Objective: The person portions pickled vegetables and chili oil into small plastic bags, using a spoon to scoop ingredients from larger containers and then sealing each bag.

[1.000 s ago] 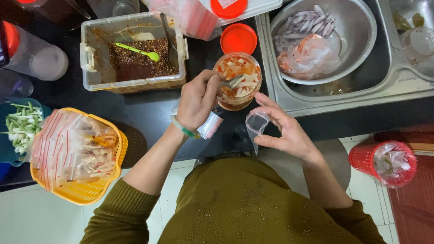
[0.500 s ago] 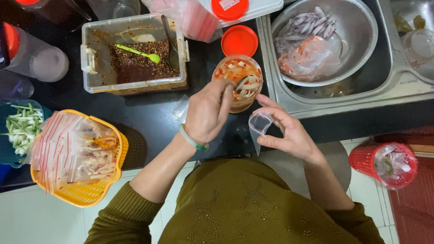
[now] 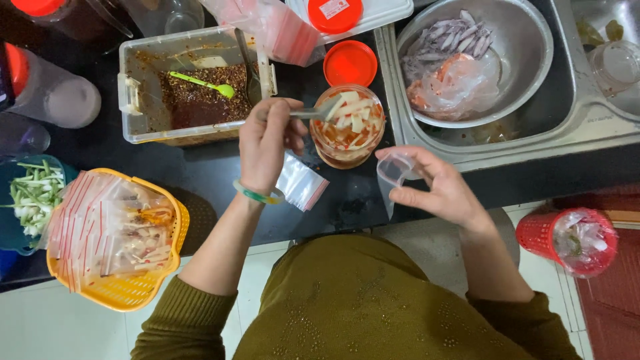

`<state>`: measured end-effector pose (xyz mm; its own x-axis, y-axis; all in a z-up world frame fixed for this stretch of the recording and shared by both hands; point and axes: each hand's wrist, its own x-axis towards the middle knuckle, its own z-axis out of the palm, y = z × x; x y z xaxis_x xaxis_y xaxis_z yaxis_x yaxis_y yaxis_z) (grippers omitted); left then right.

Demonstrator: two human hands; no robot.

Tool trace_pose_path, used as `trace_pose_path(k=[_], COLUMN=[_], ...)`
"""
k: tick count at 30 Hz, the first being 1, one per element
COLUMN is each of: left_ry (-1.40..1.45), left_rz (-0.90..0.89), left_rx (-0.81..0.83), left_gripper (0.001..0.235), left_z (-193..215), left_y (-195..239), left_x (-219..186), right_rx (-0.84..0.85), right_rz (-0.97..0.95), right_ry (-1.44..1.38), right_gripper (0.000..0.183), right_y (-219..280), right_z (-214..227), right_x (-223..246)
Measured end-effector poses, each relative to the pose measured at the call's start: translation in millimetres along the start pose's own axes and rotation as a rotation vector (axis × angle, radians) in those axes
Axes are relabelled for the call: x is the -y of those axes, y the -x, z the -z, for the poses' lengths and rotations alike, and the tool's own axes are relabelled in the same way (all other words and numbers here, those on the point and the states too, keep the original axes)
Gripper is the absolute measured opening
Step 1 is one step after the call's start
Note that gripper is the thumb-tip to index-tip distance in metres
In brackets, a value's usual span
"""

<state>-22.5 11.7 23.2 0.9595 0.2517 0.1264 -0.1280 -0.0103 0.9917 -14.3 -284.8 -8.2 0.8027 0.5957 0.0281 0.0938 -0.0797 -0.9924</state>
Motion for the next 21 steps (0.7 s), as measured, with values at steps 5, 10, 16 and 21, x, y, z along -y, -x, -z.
trace_pose_path(k=[5, 10, 16, 21], left_ry=[0.000, 0.087, 0.132, 0.150], left_rz=[0.046, 0.018, 0.012, -0.019], left_rx=[-0.036, -0.036, 0.018, 0.022], left_gripper=[0.033, 0.032, 0.029, 0.028], left_z=[8.3, 12.7, 14.5, 7.2], left_y=[-13.0, -25.3, -35.1, -40.6], left_x=[-4.1, -24.5, -69.8, -108.8], right_rx=[-0.120, -0.221, -0.197, -0.195], right_rz=[0.047, 0.048, 0.011, 0.040], right_ry=[0.229, 0.442, 0.474, 0.461], right_gripper=[0.064, 0.063, 0.058, 0.056], right_y=[-16.6, -27.1, -36.3, -42.2], right_z=[9.8, 11.1, 5.5, 3.0], right_x=[21.6, 24.6, 36.8, 35.5])
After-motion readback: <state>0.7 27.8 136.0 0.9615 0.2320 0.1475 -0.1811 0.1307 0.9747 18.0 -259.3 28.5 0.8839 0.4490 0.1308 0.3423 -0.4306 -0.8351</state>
